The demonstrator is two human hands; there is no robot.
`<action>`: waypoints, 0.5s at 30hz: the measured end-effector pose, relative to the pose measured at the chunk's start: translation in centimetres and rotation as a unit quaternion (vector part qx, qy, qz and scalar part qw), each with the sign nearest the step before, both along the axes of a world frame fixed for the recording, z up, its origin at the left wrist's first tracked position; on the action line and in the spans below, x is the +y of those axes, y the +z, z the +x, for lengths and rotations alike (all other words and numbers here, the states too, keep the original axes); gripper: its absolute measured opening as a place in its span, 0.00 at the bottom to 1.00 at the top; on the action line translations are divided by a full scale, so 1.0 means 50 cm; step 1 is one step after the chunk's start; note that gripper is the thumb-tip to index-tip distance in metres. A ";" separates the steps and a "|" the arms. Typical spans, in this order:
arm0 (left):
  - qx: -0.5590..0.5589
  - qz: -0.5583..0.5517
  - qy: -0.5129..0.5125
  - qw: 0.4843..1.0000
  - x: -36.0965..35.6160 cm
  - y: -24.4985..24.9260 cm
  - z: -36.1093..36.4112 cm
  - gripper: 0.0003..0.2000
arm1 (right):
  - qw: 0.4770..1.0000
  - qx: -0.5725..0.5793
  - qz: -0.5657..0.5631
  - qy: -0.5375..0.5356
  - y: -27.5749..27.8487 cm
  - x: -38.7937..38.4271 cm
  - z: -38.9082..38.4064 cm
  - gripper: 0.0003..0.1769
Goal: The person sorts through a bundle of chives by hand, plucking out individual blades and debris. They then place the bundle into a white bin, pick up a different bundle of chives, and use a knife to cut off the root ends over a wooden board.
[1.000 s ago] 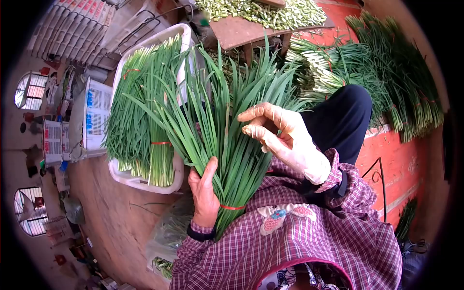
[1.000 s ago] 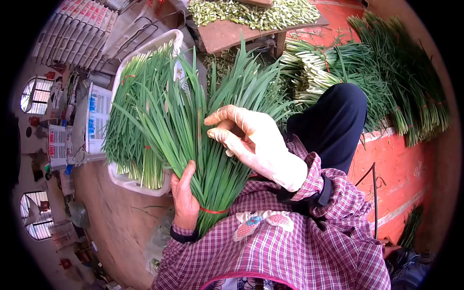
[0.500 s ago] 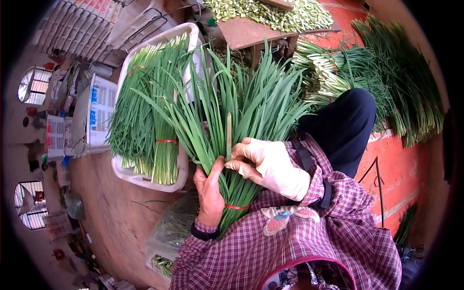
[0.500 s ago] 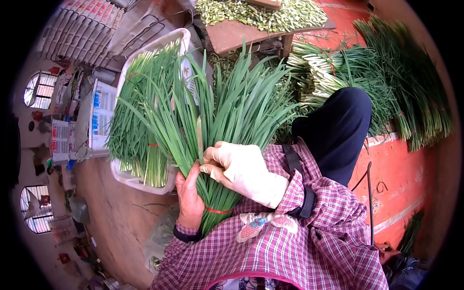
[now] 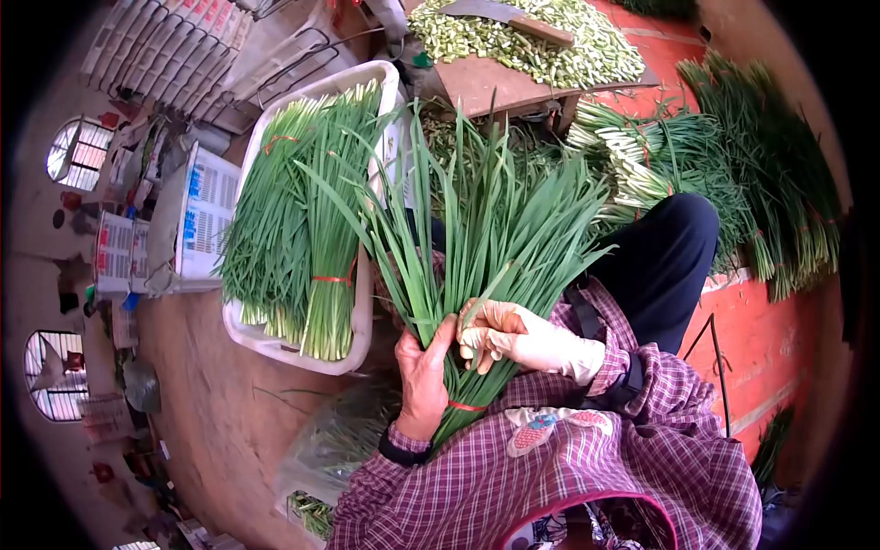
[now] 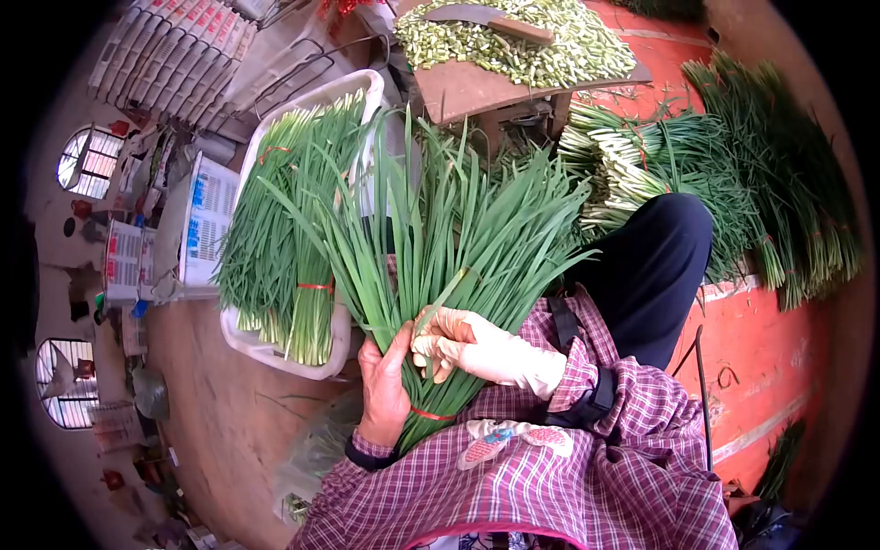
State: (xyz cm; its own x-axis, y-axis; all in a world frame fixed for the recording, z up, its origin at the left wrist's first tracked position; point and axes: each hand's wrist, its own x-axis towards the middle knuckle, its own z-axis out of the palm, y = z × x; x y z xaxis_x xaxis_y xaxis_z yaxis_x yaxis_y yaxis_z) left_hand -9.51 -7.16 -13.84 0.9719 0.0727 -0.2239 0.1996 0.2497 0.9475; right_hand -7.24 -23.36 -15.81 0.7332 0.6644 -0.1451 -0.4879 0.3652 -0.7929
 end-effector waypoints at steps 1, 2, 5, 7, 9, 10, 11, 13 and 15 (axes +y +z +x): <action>0.002 0.010 -0.003 1.000 -0.001 0.001 -0.001 0.07 | 0.999 0.029 0.024 0.021 -0.002 -0.004 0.001 0.08; 0.000 0.020 -0.035 0.999 0.007 -0.006 -0.004 0.11 | 0.999 0.038 0.011 0.033 0.003 -0.009 0.003 0.07; 0.012 -0.001 -0.040 0.999 0.003 -0.010 -0.006 0.10 | 0.998 0.043 0.035 0.041 -0.001 -0.021 -0.001 0.09; 0.007 0.000 -0.036 0.999 0.002 -0.011 -0.006 0.11 | 0.953 0.209 0.213 0.060 0.010 -0.052 0.007 0.15; 0.012 0.008 -0.014 1.000 -0.002 0.000 -0.003 0.08 | 0.929 0.151 0.332 0.056 0.043 -0.095 0.029 0.17; 0.023 -0.003 -0.018 1.000 -0.006 0.005 -0.002 0.09 | 0.918 0.151 0.365 -0.016 0.051 -0.121 0.043 0.21; 0.025 -0.003 -0.018 1.000 -0.003 -0.001 -0.004 0.09 | 0.901 0.151 0.396 -0.089 0.063 -0.141 0.059 0.24; -0.004 0.009 -0.034 0.999 0.002 -0.016 -0.006 0.11 | 0.838 0.197 0.471 -0.194 0.161 -0.164 0.086 0.30; -0.001 0.006 -0.037 0.999 -0.004 -0.002 -0.005 0.13 | 0.849 0.179 0.460 -0.188 0.164 -0.163 0.098 0.32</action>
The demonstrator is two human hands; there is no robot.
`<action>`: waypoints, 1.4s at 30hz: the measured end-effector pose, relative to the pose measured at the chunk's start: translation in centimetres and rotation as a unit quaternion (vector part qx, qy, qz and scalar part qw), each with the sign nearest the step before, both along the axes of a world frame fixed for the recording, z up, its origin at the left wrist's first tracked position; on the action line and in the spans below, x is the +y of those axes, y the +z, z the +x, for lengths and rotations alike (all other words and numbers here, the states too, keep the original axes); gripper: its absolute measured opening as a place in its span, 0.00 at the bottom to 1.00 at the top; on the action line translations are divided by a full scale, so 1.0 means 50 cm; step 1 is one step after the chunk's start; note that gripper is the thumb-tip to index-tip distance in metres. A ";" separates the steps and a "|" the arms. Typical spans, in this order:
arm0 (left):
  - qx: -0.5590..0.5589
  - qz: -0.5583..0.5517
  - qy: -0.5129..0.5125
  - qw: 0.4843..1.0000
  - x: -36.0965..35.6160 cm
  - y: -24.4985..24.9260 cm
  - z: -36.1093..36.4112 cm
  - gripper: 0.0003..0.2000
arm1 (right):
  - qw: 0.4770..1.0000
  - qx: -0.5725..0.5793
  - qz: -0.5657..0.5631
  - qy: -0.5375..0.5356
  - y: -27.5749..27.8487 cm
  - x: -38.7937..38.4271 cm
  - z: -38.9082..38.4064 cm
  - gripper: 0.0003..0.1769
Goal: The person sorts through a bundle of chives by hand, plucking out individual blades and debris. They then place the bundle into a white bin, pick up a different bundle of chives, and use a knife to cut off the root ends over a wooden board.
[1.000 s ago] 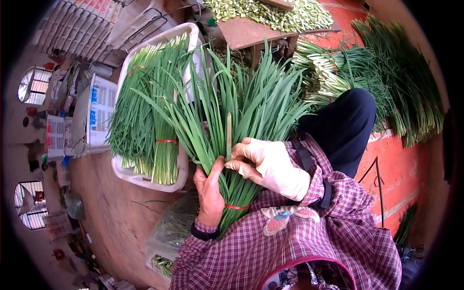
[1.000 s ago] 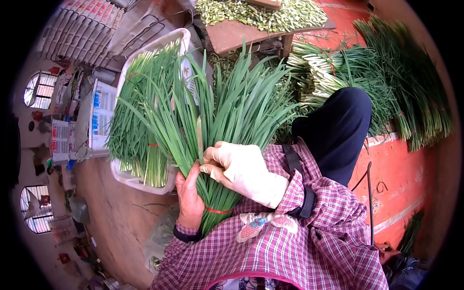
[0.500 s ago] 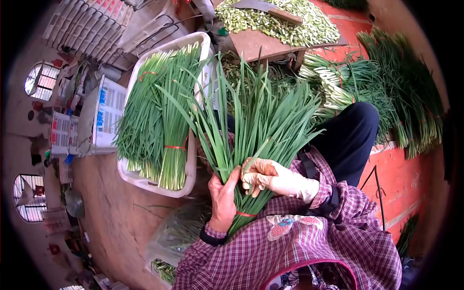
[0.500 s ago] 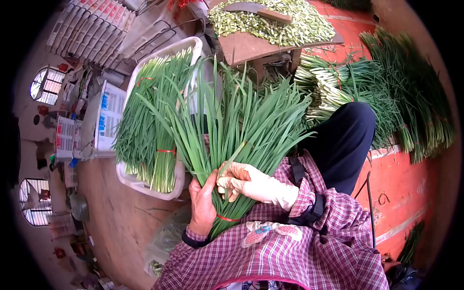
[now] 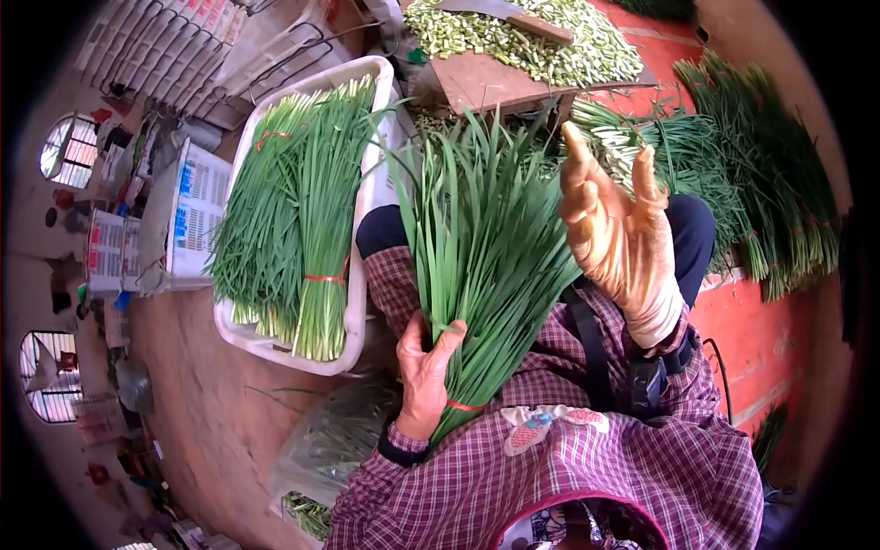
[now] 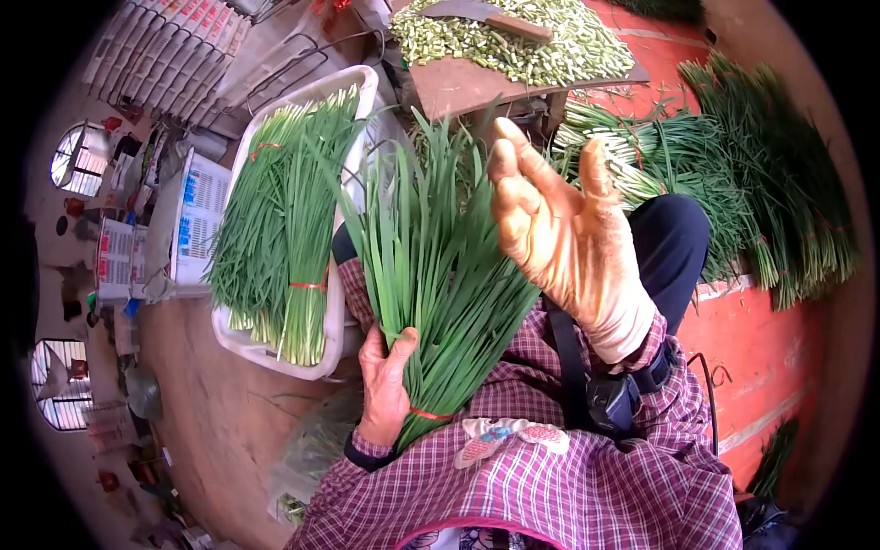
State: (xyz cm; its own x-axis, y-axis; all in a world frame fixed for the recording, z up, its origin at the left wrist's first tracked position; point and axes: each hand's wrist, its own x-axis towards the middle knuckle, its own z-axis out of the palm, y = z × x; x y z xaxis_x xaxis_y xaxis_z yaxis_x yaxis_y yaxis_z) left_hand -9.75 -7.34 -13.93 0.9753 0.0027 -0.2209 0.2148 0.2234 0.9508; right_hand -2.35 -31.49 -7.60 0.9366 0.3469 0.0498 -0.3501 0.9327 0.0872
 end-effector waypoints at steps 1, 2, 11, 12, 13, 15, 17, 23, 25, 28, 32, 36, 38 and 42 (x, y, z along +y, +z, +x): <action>-0.008 -0.017 -0.003 1.000 0.006 -0.009 -0.003 0.13 | 1.000 -0.016 -0.015 0.003 0.002 0.004 0.003 0.35; -0.016 -0.034 -0.007 0.999 0.010 -0.014 -0.005 0.14 | 0.980 -0.048 -0.191 0.021 -0.004 0.033 -0.005 0.32; 0.013 -0.010 0.024 1.000 0.004 0.002 -0.001 0.18 | 0.809 -0.147 -0.566 -0.061 -0.005 0.080 -0.008 0.13; 0.028 -0.014 0.045 0.999 0.004 0.003 -0.001 0.17 | 0.809 -0.146 -0.566 -0.063 -0.003 0.083 -0.005 0.13; 0.014 0.004 0.036 0.999 0.010 -0.003 0.000 0.17 | 0.808 -0.154 -0.564 -0.079 -0.003 0.087 -0.001 0.13; 0.027 -0.003 0.051 0.998 0.012 -0.010 -0.002 0.17 | 0.801 -0.166 -0.564 -0.108 -0.003 0.093 0.014 0.13; 0.040 -0.012 0.067 0.997 0.012 -0.012 -0.005 0.17 | 0.788 -0.176 -0.574 -0.135 -0.007 0.093 0.034 0.13; 0.052 -0.033 0.068 0.996 0.018 -0.014 -0.007 0.17 | 0.725 -0.180 -0.641 -0.178 0.021 0.093 0.050 0.09; 0.048 0.025 0.035 0.998 0.026 -0.018 -0.008 0.18 | 0.712 -0.199 -0.646 -0.189 0.031 0.103 0.049 0.08; 0.044 0.015 0.054 0.997 0.016 -0.013 -0.008 0.19 | 0.666 -0.247 -0.684 -0.164 0.038 0.116 0.053 0.08; 0.052 -0.001 0.063 0.997 0.014 -0.013 -0.012 0.18 | 0.647 -0.253 -0.706 -0.135 0.018 0.125 0.072 0.08; 0.028 -0.036 0.074 0.996 0.010 -0.011 -0.010 0.16 | 0.653 -0.247 -0.699 -0.155 -0.007 0.137 0.082 0.08; 0.015 -0.035 0.069 0.997 0.016 -0.019 -0.010 0.15 | 0.619 -0.279 -0.703 -0.213 -0.023 0.138 0.089 0.09; 0.007 -0.055 0.043 0.998 0.023 -0.030 -0.004 0.12 | 0.611 -0.255 -0.737 -0.138 -0.020 0.129 0.086 0.09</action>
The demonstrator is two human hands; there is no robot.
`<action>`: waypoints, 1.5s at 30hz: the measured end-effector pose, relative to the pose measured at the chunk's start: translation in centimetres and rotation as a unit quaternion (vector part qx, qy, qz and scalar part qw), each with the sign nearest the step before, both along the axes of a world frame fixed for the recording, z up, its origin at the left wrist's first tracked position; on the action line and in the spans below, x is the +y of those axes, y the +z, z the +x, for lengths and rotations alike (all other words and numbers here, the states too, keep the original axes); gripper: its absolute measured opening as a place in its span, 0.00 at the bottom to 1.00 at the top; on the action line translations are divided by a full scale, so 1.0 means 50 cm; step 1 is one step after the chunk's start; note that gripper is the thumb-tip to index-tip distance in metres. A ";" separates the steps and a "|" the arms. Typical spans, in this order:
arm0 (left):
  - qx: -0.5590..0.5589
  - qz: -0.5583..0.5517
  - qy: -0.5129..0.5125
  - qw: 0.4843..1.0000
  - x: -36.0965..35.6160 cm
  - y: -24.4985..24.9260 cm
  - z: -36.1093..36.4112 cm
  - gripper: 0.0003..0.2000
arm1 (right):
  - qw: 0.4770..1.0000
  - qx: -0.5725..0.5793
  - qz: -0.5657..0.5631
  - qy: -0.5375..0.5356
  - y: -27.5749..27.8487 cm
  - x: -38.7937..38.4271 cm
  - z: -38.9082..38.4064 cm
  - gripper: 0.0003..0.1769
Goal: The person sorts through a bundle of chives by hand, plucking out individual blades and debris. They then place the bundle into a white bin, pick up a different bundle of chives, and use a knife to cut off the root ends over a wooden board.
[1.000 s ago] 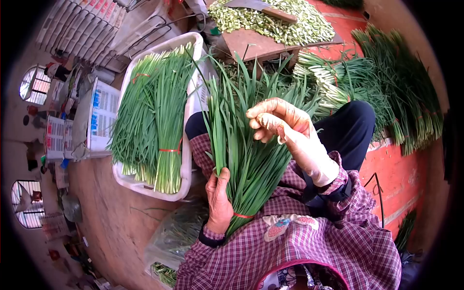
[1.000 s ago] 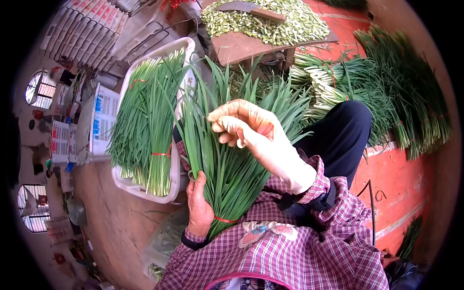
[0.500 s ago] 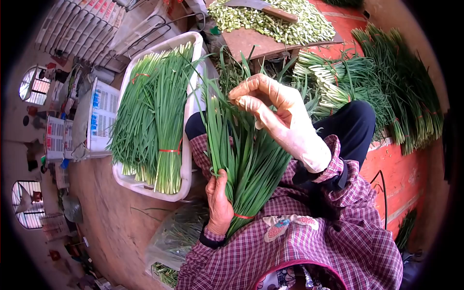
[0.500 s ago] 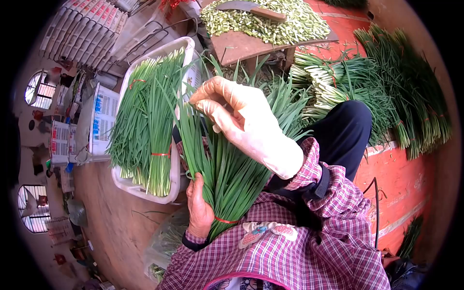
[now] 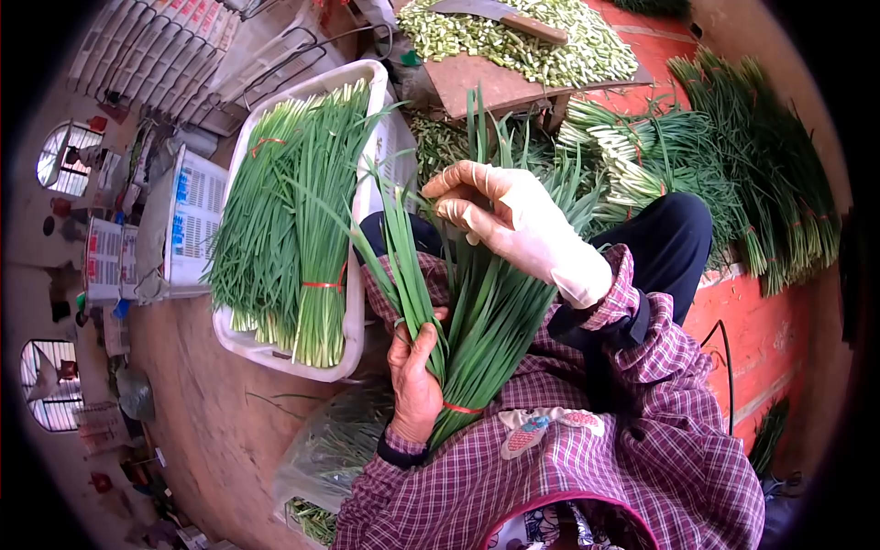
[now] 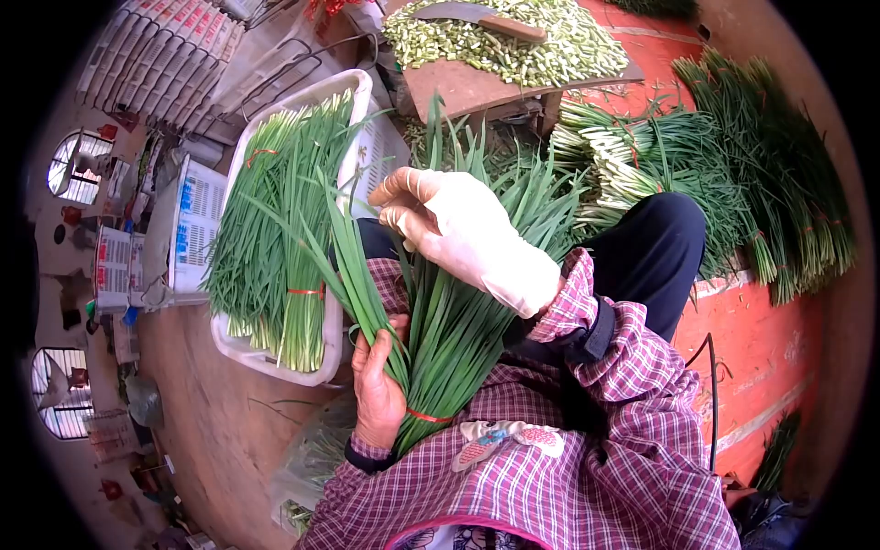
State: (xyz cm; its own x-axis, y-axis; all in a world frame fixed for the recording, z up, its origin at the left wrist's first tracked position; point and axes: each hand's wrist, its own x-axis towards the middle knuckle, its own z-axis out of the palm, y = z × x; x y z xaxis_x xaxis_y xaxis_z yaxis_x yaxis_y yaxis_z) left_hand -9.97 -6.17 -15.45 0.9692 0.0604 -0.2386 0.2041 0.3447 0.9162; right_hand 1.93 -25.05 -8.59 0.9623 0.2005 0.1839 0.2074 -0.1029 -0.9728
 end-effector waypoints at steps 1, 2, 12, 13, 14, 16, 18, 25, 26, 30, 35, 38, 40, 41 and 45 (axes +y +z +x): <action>-0.010 0.008 -0.005 1.000 -0.002 0.005 0.002 0.11 | 0.999 0.021 0.027 0.010 0.000 0.000 0.000 0.08; -0.010 0.008 -0.004 1.000 -0.004 0.009 0.002 0.11 | 0.999 0.021 0.027 0.010 0.002 0.000 0.000 0.08; -0.017 -0.019 -0.016 1.000 0.000 -0.001 0.005 0.09 | 0.991 0.068 0.105 0.037 -0.001 -0.007 0.001 0.08; -0.018 -0.021 -0.016 0.999 0.000 -0.003 0.006 0.09 | 0.986 0.096 0.123 0.058 -0.012 -0.002 0.002 0.08; -0.017 -0.021 -0.017 0.999 0.001 -0.006 0.005 0.09 | 0.986 0.096 0.124 0.057 -0.017 0.002 0.001 0.08; -0.010 -0.053 -0.013 0.998 0.002 -0.010 0.005 0.09 | 0.986 0.111 0.108 0.056 -0.022 0.008 0.002 0.09; -0.007 -0.056 -0.013 0.998 0.001 -0.007 0.005 0.09 | 0.985 0.120 0.112 0.061 -0.027 0.013 0.004 0.10; 0.004 -0.073 -0.022 0.997 0.005 -0.011 0.003 0.10 | 0.966 0.180 0.156 0.102 -0.030 0.034 0.015 0.11; 0.004 -0.072 -0.023 0.997 0.005 -0.012 0.004 0.10 | 0.966 0.180 0.156 0.102 -0.033 0.036 0.014 0.11; 0.000 -0.071 -0.006 0.997 0.003 -0.011 0.006 0.10 | 0.957 0.167 0.227 0.071 -0.054 0.048 0.009 0.11; -0.002 -0.083 -0.001 0.997 0.009 -0.021 0.006 0.09 | 0.946 0.197 0.255 0.032 -0.047 0.044 0.002 0.09; 0.012 -0.077 0.007 0.997 0.004 -0.012 0.009 0.08 | 0.946 0.165 0.279 0.014 -0.072 0.047 0.009 0.09; 0.005 -0.076 -0.008 0.997 0.003 -0.008 0.009 0.06 | 0.922 0.196 0.326 -0.067 -0.062 0.033 0.033 0.11; 0.005 -0.077 -0.005 0.997 0.002 -0.006 0.008 0.06 | 0.908 0.149 0.376 -0.105 -0.060 0.006 0.063 0.11; 0.011 -0.037 0.003 0.999 -0.001 -0.008 0.008 0.09 | 0.944 0.058 0.296 -0.136 -0.004 -0.076 0.078 0.22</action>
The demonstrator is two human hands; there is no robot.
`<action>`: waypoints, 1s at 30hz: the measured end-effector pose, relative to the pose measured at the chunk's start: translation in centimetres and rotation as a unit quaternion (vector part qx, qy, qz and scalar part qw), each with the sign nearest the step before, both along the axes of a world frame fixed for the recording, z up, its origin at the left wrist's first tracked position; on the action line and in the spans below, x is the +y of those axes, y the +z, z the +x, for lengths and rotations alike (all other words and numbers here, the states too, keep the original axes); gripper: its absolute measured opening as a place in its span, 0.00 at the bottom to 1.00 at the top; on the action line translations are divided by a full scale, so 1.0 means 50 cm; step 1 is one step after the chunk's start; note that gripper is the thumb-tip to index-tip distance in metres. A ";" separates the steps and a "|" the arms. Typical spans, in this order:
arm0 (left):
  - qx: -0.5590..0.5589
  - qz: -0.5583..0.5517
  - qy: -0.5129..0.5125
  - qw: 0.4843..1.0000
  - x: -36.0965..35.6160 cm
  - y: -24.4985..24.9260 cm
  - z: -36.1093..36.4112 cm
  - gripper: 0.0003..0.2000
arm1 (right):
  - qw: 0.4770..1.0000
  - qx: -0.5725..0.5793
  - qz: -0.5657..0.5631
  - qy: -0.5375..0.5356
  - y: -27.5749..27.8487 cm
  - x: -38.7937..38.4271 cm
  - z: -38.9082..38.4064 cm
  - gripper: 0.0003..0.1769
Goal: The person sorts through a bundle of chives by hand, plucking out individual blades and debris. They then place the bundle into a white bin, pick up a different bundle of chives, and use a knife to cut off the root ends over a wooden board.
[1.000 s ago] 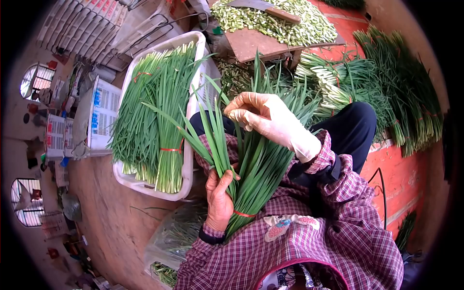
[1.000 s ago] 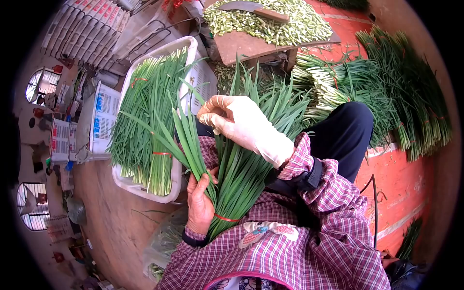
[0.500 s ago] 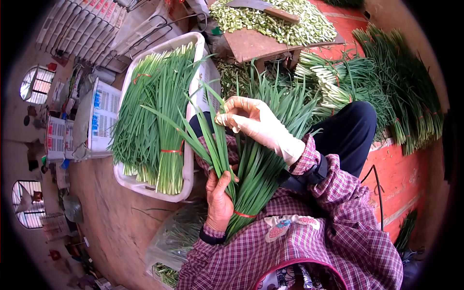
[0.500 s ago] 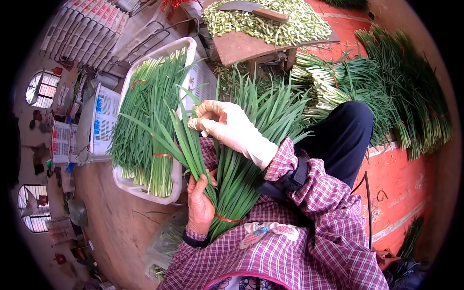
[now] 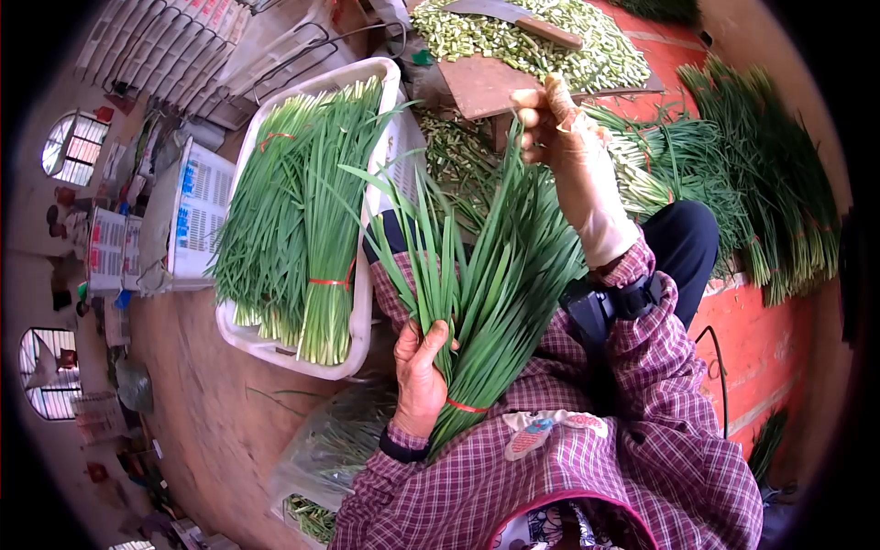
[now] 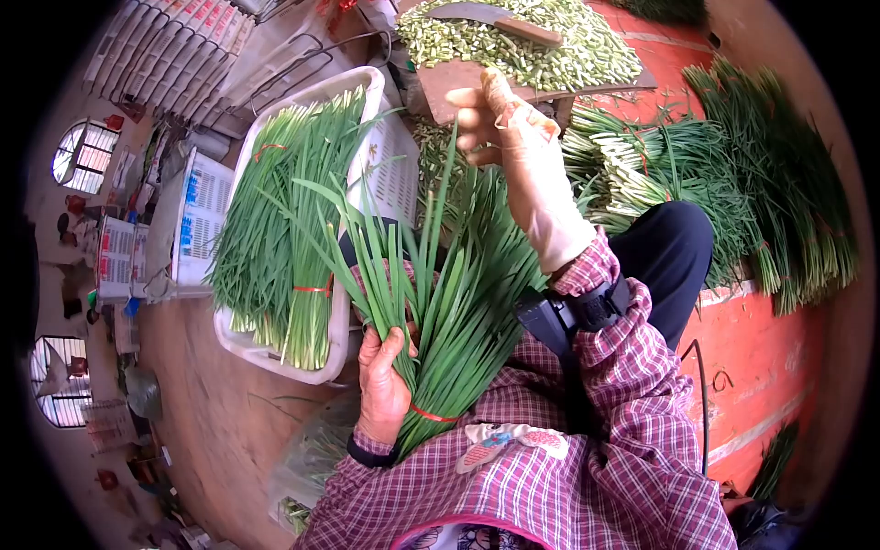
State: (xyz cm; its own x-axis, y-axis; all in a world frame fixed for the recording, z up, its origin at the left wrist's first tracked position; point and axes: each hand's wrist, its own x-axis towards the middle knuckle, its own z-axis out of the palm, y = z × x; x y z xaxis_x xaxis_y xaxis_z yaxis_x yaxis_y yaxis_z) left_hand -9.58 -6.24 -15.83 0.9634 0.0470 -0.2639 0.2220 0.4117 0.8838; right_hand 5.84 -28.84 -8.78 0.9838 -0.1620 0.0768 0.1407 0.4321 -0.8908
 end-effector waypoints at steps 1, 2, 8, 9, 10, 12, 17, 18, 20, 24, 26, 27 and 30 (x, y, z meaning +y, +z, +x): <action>-0.001 0.001 -0.003 1.000 0.000 -0.003 0.001 0.10 | 0.998 -0.008 -0.052 0.041 0.024 -0.008 -0.009 0.20; -0.012 0.009 -0.011 1.000 0.000 -0.004 0.002 0.11 | 0.993 -0.022 -0.088 0.075 0.043 -0.003 -0.025 0.18; -0.022 0.033 -0.025 0.999 -0.007 0.009 -0.001 0.10 | 0.962 -0.003 -0.170 0.216 0.069 0.089 -0.096 0.12; -0.026 0.037 -0.028 0.999 -0.008 0.011 -0.002 0.10 | 0.963 -0.023 -0.164 0.210 0.053 0.102 -0.095 0.13; -0.029 0.042 -0.032 0.998 -0.006 0.009 -0.003 0.09 | 0.957 -0.013 -0.200 0.208 0.045 0.112 -0.094 0.13; -0.031 0.040 -0.032 0.998 -0.010 0.013 -0.003 0.09 | 0.939 -0.056 -0.298 0.165 0.013 0.123 -0.086 0.14; -0.030 0.044 -0.038 0.998 -0.014 0.019 -0.003 0.08 | 0.936 -0.056 -0.310 0.157 -0.002 0.141 -0.079 0.17; -0.027 0.042 -0.033 0.998 -0.016 0.021 -0.002 0.07 | 0.935 -0.048 -0.316 0.152 -0.003 0.144 -0.076 0.16; -0.024 0.039 -0.028 0.999 -0.018 0.022 -0.001 0.06 | 0.934 -0.041 -0.324 0.146 -0.004 0.152 -0.074 0.14; -0.017 0.039 -0.024 0.999 -0.015 0.019 0.000 0.09 | 0.961 -0.084 -0.248 0.088 -0.022 0.167 -0.065 0.08; -0.009 0.037 -0.026 0.999 -0.015 0.016 0.000 0.09 | 0.979 -0.065 -0.187 0.045 -0.027 0.169 -0.046 0.06; -0.005 0.032 -0.015 0.999 -0.017 0.014 -0.001 0.09 | 0.996 -0.047 -0.078 0.007 -0.014 0.158 -0.019 0.06; -0.001 0.013 0.005 1.000 -0.008 -0.001 0.000 0.09 | 0.993 -0.090 0.002 -0.070 0.036 0.061 0.041 0.09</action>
State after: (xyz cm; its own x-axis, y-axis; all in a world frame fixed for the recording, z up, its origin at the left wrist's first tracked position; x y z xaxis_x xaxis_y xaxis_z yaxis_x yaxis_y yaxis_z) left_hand -9.59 -6.66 -15.89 0.9635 0.0635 -0.2602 0.2160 0.3906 0.8949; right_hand 7.89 -25.78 -7.00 0.9215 -0.2977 0.2494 0.3576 0.3999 -0.8439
